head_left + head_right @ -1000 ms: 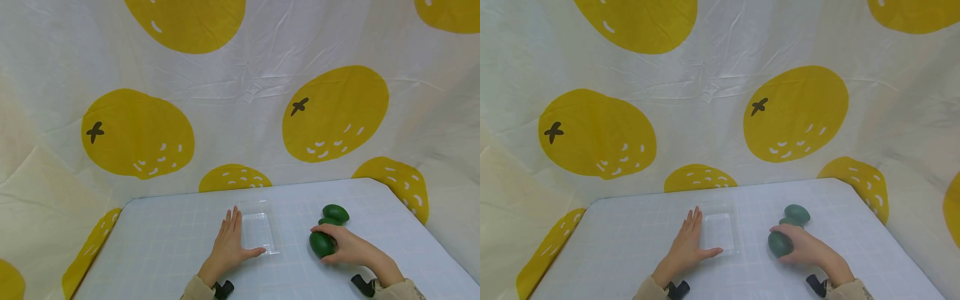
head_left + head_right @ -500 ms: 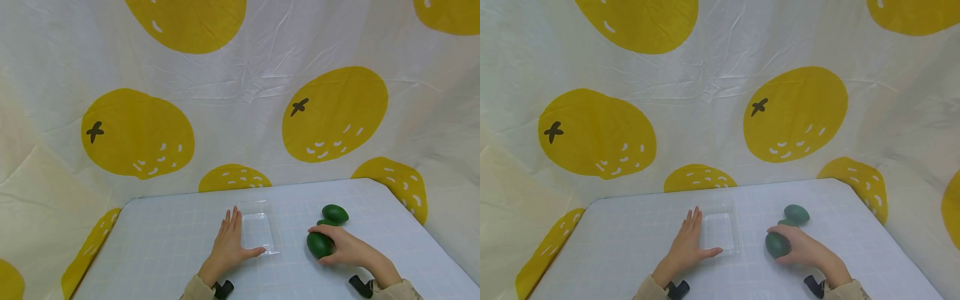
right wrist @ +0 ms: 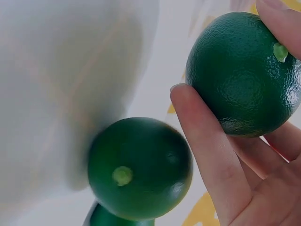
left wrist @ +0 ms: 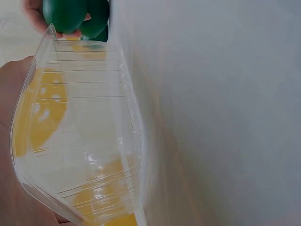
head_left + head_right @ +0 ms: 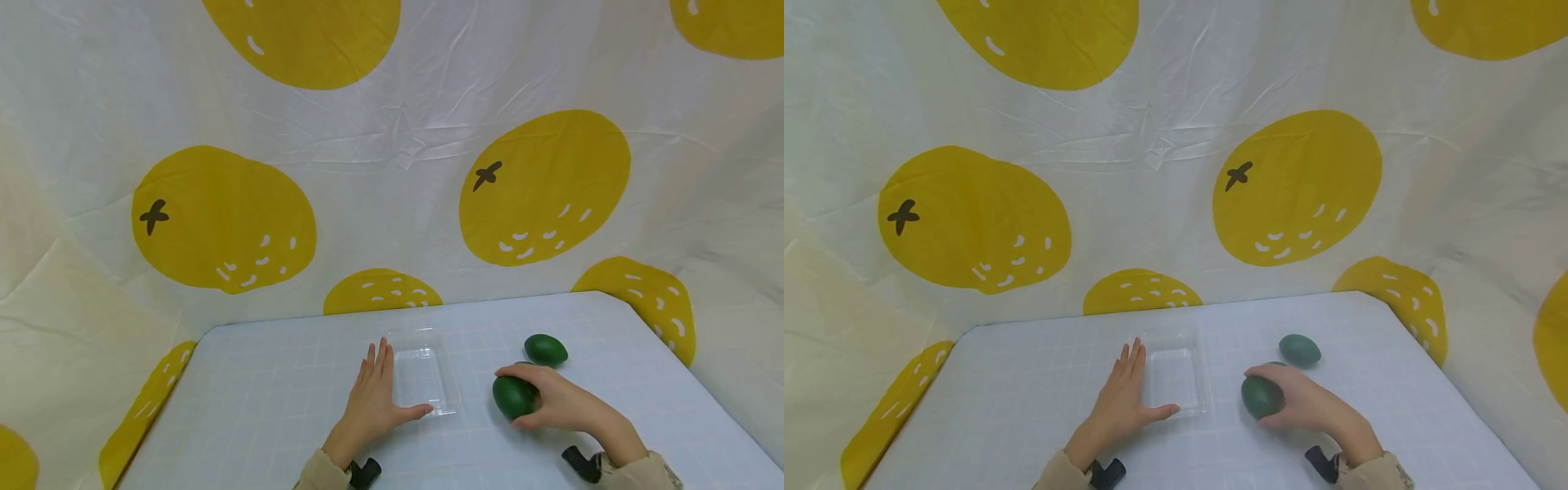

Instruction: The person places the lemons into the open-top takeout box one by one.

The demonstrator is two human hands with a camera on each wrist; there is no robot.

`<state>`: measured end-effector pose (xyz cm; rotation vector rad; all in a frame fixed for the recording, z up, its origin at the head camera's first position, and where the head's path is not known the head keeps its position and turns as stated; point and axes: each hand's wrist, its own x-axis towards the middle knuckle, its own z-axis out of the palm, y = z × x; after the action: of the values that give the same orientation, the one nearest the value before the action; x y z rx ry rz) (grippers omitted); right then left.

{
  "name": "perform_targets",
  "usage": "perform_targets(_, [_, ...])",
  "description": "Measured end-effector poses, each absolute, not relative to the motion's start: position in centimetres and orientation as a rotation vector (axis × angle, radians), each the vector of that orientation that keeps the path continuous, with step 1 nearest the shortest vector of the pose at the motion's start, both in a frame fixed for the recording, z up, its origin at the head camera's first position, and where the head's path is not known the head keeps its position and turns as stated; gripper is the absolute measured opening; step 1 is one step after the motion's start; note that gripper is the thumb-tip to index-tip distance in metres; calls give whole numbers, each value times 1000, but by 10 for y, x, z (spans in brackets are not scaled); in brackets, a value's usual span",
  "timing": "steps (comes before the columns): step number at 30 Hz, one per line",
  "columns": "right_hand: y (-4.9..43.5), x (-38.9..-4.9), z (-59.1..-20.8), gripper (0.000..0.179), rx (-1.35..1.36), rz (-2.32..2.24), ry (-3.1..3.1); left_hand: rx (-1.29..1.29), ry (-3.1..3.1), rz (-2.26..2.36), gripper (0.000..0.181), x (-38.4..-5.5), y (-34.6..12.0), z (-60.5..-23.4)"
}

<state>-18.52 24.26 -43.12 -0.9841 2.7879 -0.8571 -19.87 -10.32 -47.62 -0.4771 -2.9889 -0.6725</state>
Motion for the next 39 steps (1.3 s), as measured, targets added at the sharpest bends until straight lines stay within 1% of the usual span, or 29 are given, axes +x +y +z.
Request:
perform_targets(16, [226,-196,-428,64,-1028,-987,2728,-476,-2985,-661,136,-200,-103,-478])
perform_targets(20, [219,-198,-424,65,-1038,-981,2764,-460,-2996,-666,135,-200,-102,-478])
perform_targets(27, [206,-202,-414,67,-971,-1034,2768,-462,-2993,-673,134,-200,-102,-477])
perform_targets(39, [177,-215,-407,67,-989,-1144,2765,-480,-2982,-675,135,-199,-103,-477])
